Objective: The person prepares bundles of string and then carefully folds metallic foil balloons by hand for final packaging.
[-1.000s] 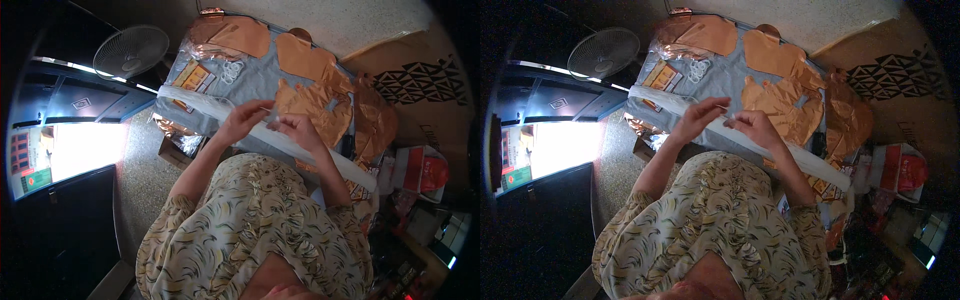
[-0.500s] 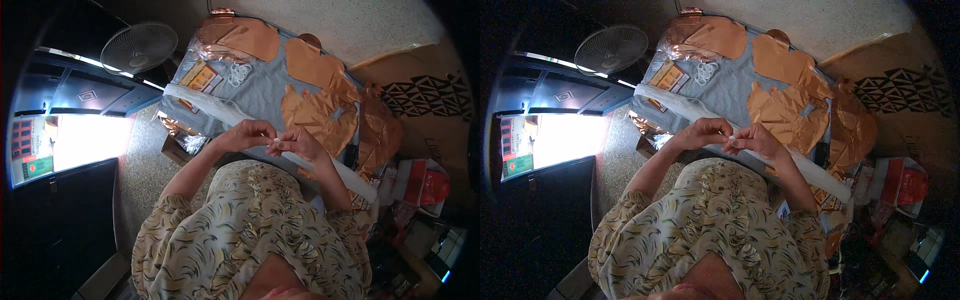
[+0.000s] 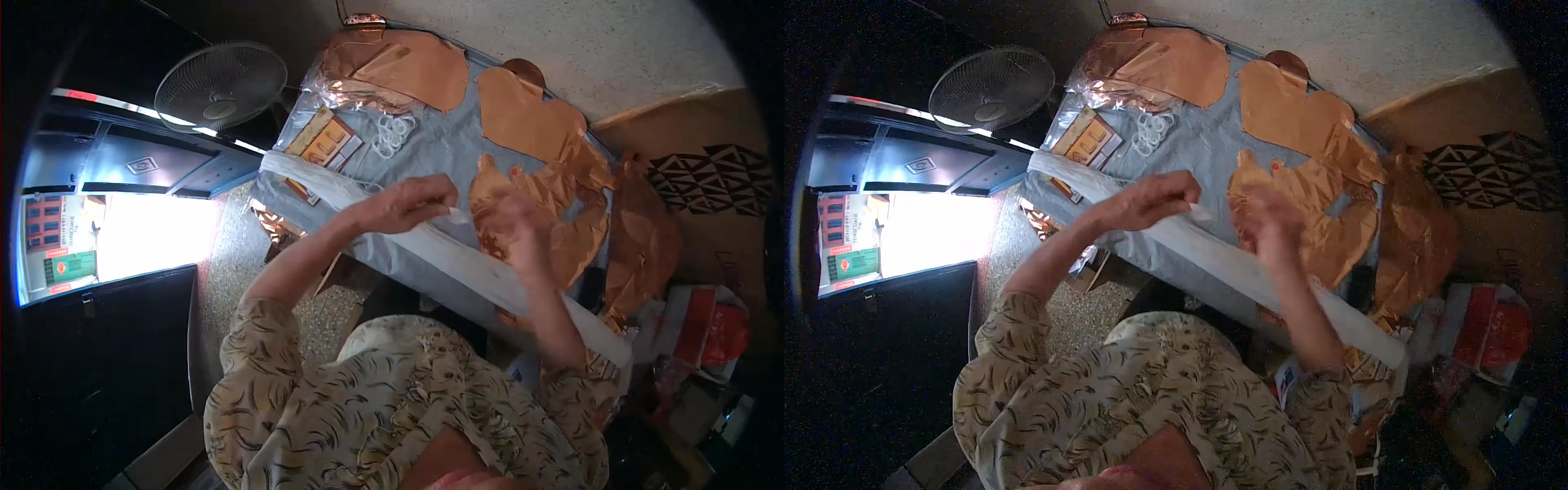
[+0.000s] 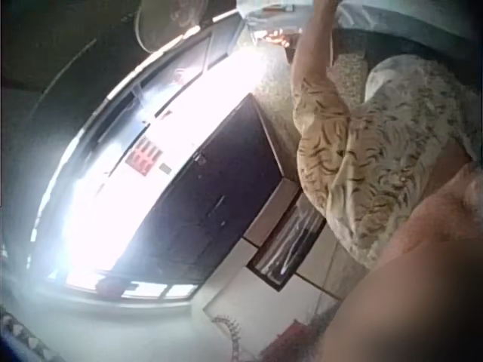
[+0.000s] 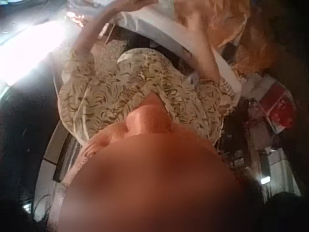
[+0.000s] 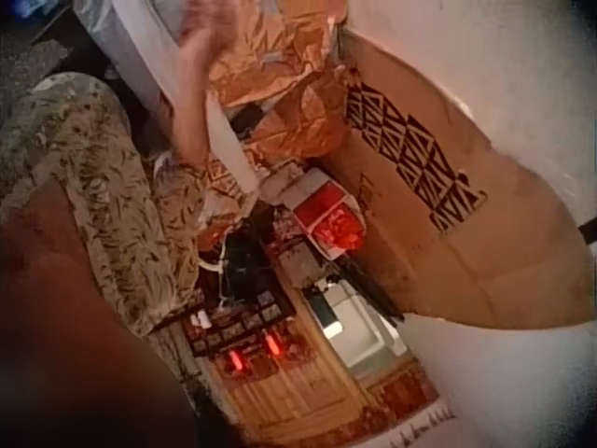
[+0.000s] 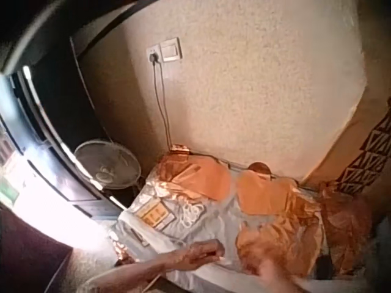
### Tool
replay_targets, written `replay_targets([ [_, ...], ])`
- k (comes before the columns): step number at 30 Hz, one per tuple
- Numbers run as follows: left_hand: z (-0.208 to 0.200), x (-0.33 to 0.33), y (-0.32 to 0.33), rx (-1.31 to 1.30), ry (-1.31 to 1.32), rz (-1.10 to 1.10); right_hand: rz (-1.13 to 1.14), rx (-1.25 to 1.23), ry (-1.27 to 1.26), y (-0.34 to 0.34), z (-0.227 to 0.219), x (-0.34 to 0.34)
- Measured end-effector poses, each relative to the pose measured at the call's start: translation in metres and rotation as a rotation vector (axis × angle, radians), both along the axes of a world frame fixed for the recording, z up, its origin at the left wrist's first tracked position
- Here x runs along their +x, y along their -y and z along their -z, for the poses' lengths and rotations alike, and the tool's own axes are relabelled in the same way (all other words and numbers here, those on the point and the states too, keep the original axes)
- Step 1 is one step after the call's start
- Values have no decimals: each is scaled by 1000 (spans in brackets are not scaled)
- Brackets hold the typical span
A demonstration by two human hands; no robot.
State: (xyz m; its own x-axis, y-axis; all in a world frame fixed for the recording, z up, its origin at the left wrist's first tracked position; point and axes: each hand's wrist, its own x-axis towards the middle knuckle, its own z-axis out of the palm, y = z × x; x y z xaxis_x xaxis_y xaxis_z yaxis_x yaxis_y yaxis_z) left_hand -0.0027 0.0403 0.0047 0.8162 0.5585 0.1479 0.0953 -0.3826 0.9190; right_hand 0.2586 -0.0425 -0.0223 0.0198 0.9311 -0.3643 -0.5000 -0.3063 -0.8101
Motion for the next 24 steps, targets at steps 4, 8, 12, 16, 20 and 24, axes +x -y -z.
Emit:
replay_targets([
  [4, 63, -52, -66, 354, -258, -373, 201, 25, 26, -34, 54, 63],
  [8, 100, -61, -106, 753, -390, -596, 21, 87, 374, -48, 93, 109],
  [12, 155, -70, -106, 896, -551, -475, -149, 211, 645, -62, 108, 136],
  [16, 167, -62, -102, 816, -585, -416, -164, 190, 684, -62, 114, 161],
  [20, 145, -59, -111, 643, -578, -368, -91, 197, 903, -57, 101, 175],
  [24, 143, -85, -118, 576, -672, -421, -109, 262, 904, -23, 84, 198],
])
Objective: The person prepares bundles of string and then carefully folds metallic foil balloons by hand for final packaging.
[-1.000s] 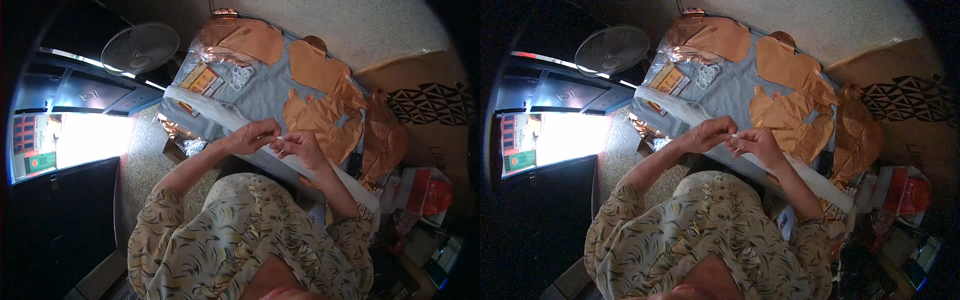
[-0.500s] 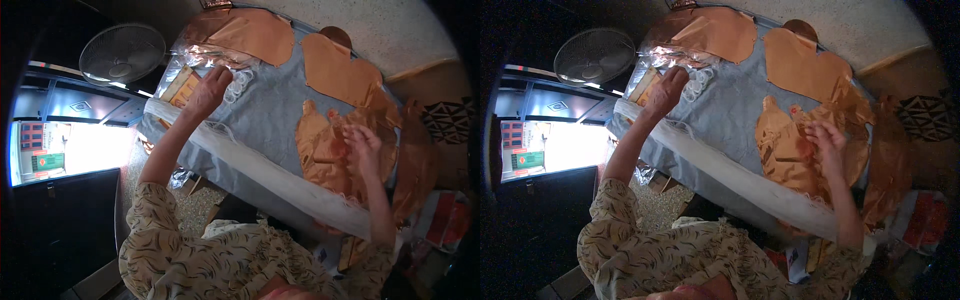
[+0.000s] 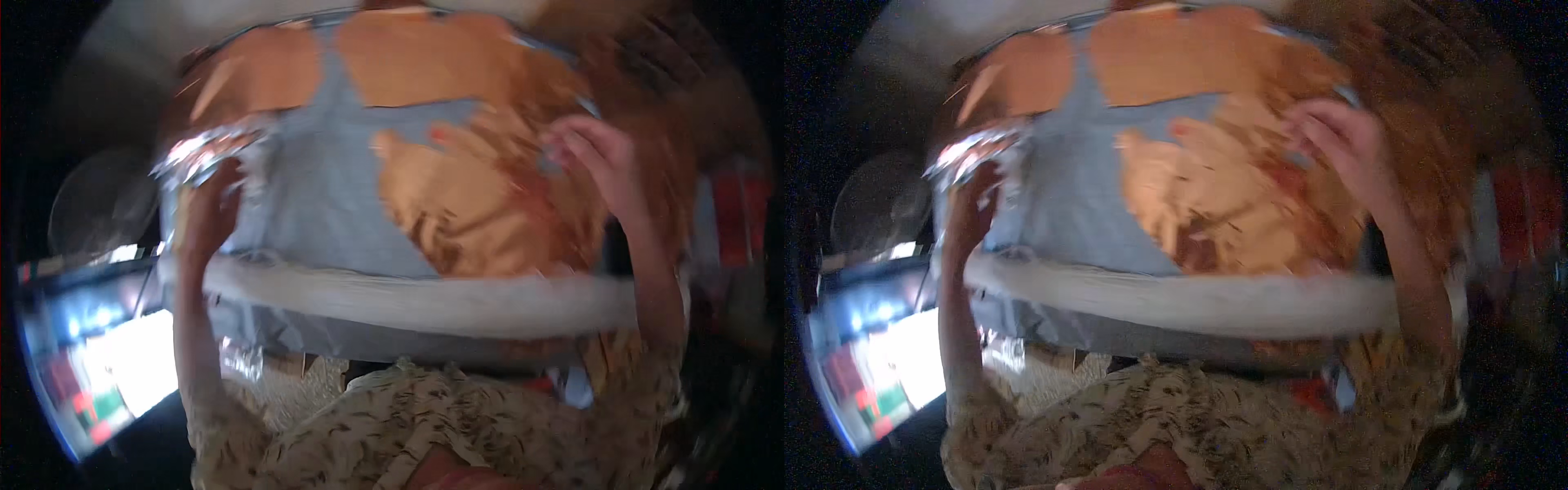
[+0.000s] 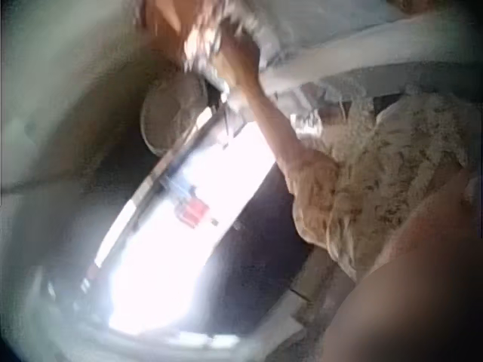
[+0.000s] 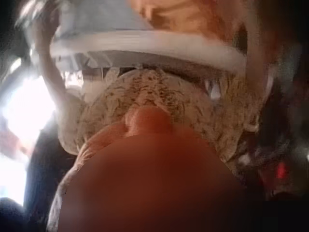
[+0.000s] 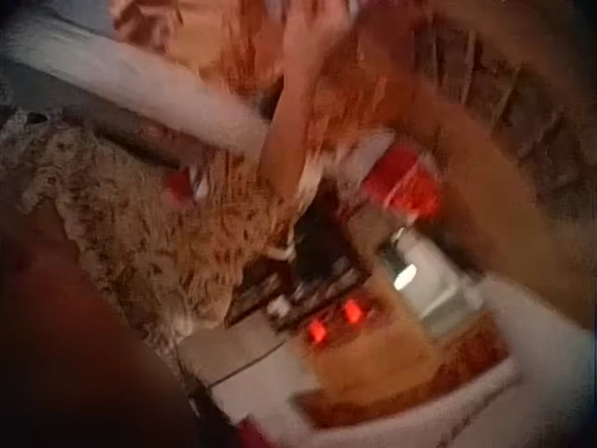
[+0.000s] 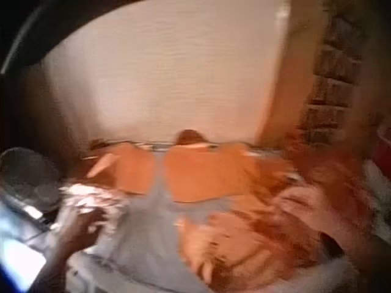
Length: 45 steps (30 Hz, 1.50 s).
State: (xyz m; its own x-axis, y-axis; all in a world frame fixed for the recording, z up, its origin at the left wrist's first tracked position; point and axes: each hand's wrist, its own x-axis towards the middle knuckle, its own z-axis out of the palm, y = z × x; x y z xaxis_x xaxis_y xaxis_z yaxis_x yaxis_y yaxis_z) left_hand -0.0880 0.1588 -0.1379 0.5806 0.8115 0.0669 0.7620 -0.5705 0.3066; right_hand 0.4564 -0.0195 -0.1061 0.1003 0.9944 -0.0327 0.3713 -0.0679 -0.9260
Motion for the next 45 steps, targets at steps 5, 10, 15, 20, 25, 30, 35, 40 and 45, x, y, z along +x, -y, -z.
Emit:
replay_targets([
  [5, -27, -34, 31, 113, -125, 20, -32, -63, 419, 98, -68, 34],
  [10, -41, -67, 87, -39, -127, 99, 84, -120, 742, 251, -74, 102],
  [15, -19, -59, 135, -135, -311, 244, 214, -302, 934, 337, -18, 98],
  [20, 16, -48, 140, 7, -489, 114, 321, -347, 1289, 348, 25, 108],
  [25, 34, -74, 124, 66, -318, 116, 344, -302, 1313, 341, 39, 123],
  [30, 54, -108, 102, 180, -177, 289, 173, 58, 1094, 344, 53, 160],
  [35, 49, -67, 106, 239, -240, 83, 198, -176, 1329, 388, 48, 208],
  [40, 34, -100, 125, 219, -382, -6, 372, 19, 797, 366, 69, 198],
  [45, 19, -117, 101, 198, 118, 73, 454, -14, 759, 353, 61, 213],
])
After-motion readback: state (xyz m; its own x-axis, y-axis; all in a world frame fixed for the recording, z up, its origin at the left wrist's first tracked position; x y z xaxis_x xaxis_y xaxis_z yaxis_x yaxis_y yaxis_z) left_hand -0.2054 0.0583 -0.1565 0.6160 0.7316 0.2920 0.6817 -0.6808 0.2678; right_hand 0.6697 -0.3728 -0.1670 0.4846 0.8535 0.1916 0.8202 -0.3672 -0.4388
